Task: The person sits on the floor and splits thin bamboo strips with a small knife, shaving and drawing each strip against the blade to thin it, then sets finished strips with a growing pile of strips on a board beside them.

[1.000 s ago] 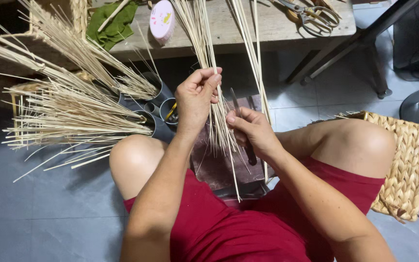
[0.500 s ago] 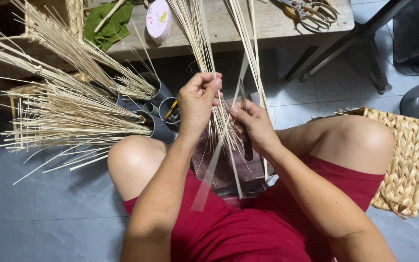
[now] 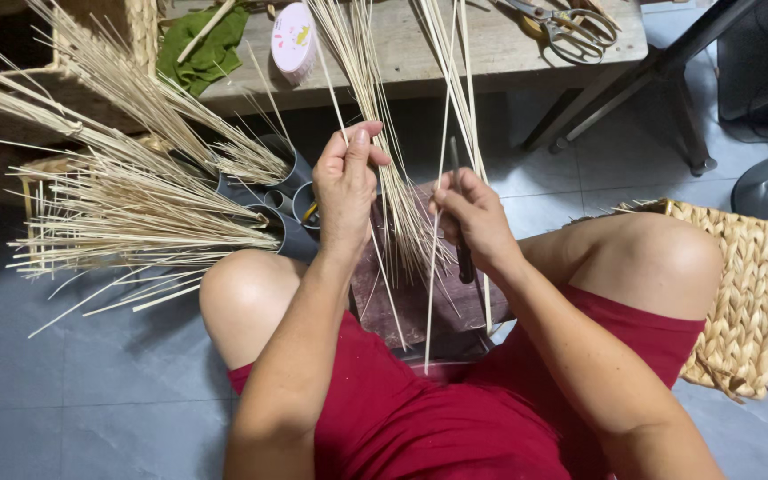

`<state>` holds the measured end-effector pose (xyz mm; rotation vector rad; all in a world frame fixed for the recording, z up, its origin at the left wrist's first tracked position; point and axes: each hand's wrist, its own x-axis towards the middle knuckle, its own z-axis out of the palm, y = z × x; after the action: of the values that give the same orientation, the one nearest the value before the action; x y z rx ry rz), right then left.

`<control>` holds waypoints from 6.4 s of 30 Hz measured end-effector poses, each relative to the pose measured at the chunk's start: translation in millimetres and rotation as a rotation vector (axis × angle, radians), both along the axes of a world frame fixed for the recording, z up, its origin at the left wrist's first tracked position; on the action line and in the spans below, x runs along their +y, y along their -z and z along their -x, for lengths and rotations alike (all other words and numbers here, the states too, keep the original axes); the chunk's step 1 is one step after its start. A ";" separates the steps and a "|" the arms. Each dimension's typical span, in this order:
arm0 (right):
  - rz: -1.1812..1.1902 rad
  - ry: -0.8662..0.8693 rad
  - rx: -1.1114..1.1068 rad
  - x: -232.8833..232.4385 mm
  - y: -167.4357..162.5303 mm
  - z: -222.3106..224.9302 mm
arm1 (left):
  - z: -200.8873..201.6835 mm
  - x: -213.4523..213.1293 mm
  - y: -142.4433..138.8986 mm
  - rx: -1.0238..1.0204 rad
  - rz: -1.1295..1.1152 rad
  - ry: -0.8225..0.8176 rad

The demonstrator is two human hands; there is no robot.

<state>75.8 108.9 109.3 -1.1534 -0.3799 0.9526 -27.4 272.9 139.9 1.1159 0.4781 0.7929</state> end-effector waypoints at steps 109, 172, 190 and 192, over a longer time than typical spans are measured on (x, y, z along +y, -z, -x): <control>-0.328 -0.265 0.427 -148.4 -123.4 133.0 | 146.2 -151.3 -124.5 0.230 -0.902 0.031; -0.331 -0.258 0.601 -158.5 -115.1 141.8 | 147.1 -169.5 -107.3 0.211 -1.211 -0.178; -0.308 -0.222 0.597 -155.8 -121.1 144.5 | 142.4 -171.9 -110.1 0.211 -1.324 -0.224; -0.302 -0.211 0.595 -155.1 -121.3 144.4 | 142.4 -172.3 -109.8 0.213 -1.317 -0.218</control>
<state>-68.6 -46.3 230.5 -0.5241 -0.1528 1.3192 -169.8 100.6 249.7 2.4069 0.2077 1.2242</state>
